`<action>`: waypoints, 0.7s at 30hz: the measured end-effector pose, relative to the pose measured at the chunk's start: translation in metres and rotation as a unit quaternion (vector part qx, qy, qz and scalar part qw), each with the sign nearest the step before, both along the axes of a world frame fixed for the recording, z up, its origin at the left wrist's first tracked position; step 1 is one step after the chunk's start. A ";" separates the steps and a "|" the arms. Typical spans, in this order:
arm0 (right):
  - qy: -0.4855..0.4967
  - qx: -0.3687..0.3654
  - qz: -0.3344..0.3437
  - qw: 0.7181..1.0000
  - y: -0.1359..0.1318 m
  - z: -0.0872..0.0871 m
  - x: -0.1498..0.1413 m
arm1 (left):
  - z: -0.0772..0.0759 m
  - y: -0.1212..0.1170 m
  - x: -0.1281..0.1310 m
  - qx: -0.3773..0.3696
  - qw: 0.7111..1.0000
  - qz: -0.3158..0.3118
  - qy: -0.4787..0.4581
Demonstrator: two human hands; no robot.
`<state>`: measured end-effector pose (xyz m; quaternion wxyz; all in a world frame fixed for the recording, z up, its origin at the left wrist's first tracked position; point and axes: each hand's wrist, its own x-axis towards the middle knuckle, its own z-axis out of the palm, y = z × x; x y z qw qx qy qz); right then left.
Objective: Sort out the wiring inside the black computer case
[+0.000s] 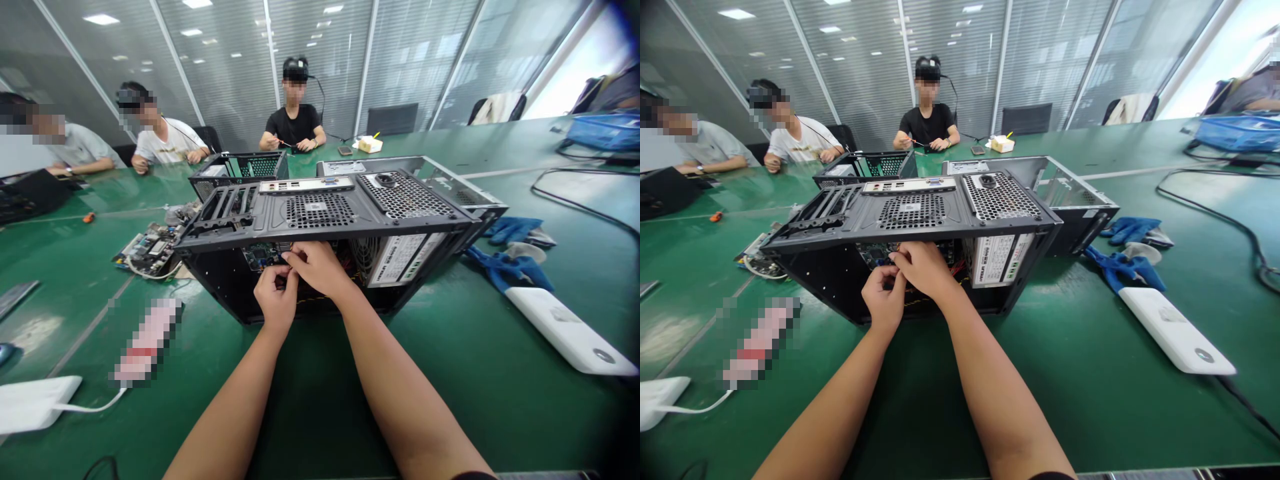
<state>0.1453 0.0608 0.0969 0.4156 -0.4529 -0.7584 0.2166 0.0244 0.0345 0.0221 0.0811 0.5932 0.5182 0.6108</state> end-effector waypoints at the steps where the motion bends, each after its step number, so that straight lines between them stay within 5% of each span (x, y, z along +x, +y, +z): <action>1: 0.000 -0.001 0.001 1.000 0.000 0.001 0.000 | -0.001 0.000 0.000 -0.002 1.000 0.001 -0.006; 21: 0.015 -0.005 0.010 1.000 -0.001 0.000 -0.001 | 0.001 0.000 0.000 -0.013 1.000 -0.009 -0.014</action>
